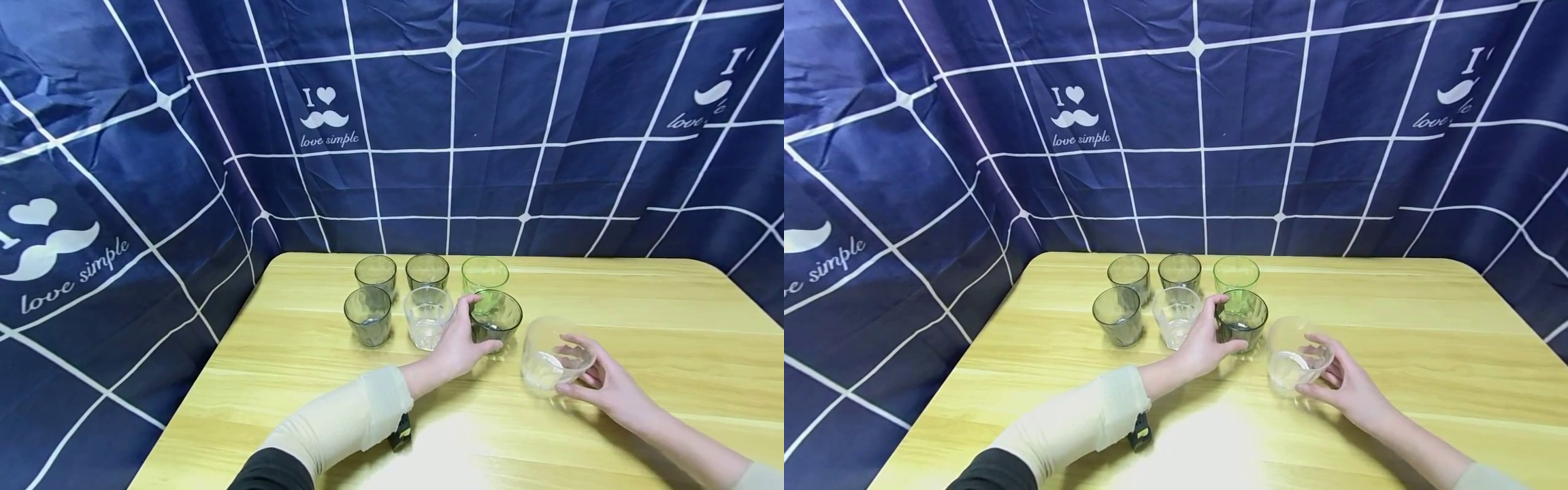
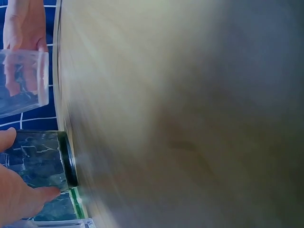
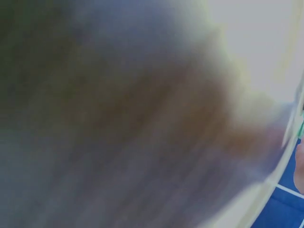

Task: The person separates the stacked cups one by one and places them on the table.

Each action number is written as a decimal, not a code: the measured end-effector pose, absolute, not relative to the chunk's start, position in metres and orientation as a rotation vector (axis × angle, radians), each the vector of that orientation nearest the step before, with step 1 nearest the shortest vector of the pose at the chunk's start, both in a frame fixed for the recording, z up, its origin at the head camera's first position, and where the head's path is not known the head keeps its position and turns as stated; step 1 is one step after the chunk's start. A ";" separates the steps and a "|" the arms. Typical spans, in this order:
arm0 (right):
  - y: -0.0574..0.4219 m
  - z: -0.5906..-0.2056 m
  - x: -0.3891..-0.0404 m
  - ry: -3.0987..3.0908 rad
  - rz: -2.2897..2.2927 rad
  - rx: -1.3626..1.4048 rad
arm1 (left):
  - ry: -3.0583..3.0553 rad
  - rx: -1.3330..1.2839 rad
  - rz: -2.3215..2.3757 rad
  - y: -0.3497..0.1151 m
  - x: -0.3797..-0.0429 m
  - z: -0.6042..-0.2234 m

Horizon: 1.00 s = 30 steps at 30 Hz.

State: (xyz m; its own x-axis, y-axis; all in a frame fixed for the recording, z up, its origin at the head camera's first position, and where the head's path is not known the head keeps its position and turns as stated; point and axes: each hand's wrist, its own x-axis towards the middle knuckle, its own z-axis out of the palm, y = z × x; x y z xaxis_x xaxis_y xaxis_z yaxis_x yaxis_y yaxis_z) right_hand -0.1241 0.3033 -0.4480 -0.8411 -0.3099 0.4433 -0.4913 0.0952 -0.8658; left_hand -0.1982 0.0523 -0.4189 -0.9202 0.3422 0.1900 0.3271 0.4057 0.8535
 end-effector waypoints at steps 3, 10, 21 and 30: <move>0.307 -0.442 -0.126 -2.204 1.836 0.812 | 2.621 0.618 1.584 0.052 -0.198 -0.419; 0.313 -0.429 -0.132 -2.214 1.816 0.800 | 2.602 0.616 1.596 0.052 -0.196 -0.417; 0.325 -0.425 -0.149 -2.175 1.842 0.731 | 2.597 0.617 1.611 0.052 -0.197 -0.416; 0.328 -0.433 -0.158 -2.263 1.737 0.651 | 2.576 0.622 1.636 0.051 -0.197 -0.417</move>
State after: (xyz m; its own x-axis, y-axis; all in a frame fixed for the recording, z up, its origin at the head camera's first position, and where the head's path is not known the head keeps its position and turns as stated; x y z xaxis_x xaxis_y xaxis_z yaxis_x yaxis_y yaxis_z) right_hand -0.1583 0.3279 -0.4331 -0.8792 -0.2132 0.4261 -0.4667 0.2057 -0.8601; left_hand -0.1974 0.0510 -0.4170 -0.9199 0.3447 0.1872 0.3159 0.3681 0.8745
